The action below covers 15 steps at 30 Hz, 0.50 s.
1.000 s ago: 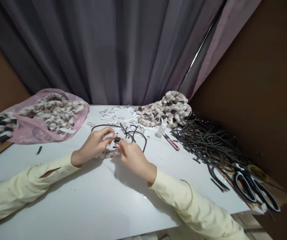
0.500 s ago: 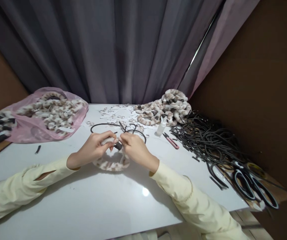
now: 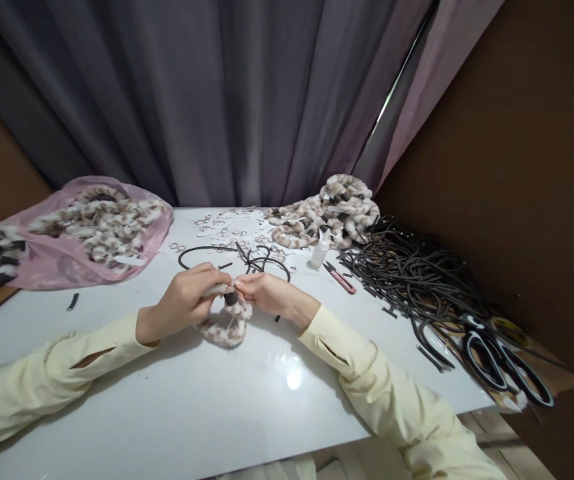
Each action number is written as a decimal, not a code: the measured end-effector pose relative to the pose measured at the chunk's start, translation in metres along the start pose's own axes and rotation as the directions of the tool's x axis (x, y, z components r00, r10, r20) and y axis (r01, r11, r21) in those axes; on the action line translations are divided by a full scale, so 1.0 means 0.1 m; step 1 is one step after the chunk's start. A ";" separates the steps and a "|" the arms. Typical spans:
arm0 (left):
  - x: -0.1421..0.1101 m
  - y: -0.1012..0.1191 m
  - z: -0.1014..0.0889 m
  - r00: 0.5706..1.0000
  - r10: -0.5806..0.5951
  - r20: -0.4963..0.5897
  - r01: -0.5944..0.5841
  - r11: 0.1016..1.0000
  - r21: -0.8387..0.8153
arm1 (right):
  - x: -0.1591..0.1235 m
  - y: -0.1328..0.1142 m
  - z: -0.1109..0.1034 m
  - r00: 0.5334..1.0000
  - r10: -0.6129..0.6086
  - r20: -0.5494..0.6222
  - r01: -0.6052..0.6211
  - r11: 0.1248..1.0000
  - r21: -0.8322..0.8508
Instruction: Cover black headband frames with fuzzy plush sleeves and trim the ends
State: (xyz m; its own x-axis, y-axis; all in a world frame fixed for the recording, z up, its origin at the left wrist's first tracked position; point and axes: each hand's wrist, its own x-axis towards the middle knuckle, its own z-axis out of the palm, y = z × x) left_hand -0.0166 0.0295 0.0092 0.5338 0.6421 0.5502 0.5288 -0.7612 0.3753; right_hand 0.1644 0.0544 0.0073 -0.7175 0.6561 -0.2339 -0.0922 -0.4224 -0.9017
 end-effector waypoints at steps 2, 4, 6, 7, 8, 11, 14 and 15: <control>0.01 -0.01 0.01 0.997 0.062 -0.037 -0.062 0.998 -0.009 | 0.00 0.00 0.02 1.000 0.026 -0.002 -0.025 0.994 0.111; 0.02 -0.01 0.02 0.991 0.114 -0.064 -0.116 0.993 -0.035 | 0.01 0.01 0.04 0.999 0.037 0.001 -0.037 0.983 0.180; 0.02 0.00 0.03 0.989 0.128 -0.075 -0.132 0.990 -0.055 | 0.01 0.01 0.06 0.999 0.041 0.006 -0.041 0.974 0.221; 0.01 0.00 0.03 0.990 0.121 -0.078 -0.126 0.990 -0.062 | 0.00 0.01 0.07 0.999 0.044 0.009 -0.044 0.971 0.236; 0.01 0.00 0.03 0.991 0.110 -0.081 -0.116 0.991 -0.069 | 0.00 0.01 0.08 0.999 0.047 0.006 -0.047 0.967 0.249; 0.01 -0.01 0.04 0.991 0.073 -0.112 -0.084 0.992 -0.094 | 0.00 0.01 0.13 0.998 0.065 -0.025 -0.056 0.959 0.278; 0.00 -0.02 0.05 0.991 0.025 -0.130 -0.044 0.988 -0.148 | 0.00 0.00 0.18 0.994 0.087 -0.064 -0.065 0.956 0.286; 0.00 -0.02 0.05 0.992 0.009 -0.127 -0.031 0.985 -0.171 | 0.00 0.01 0.18 0.993 0.095 -0.069 -0.071 0.956 0.286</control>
State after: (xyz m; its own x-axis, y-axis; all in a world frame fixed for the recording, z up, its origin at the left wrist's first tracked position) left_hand -0.0140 0.0315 0.0048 0.4503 0.6185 0.6440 0.3911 -0.7850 0.4804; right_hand 0.1517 0.0425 0.0134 -0.6736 0.6547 -0.3430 -0.2343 -0.6293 -0.7410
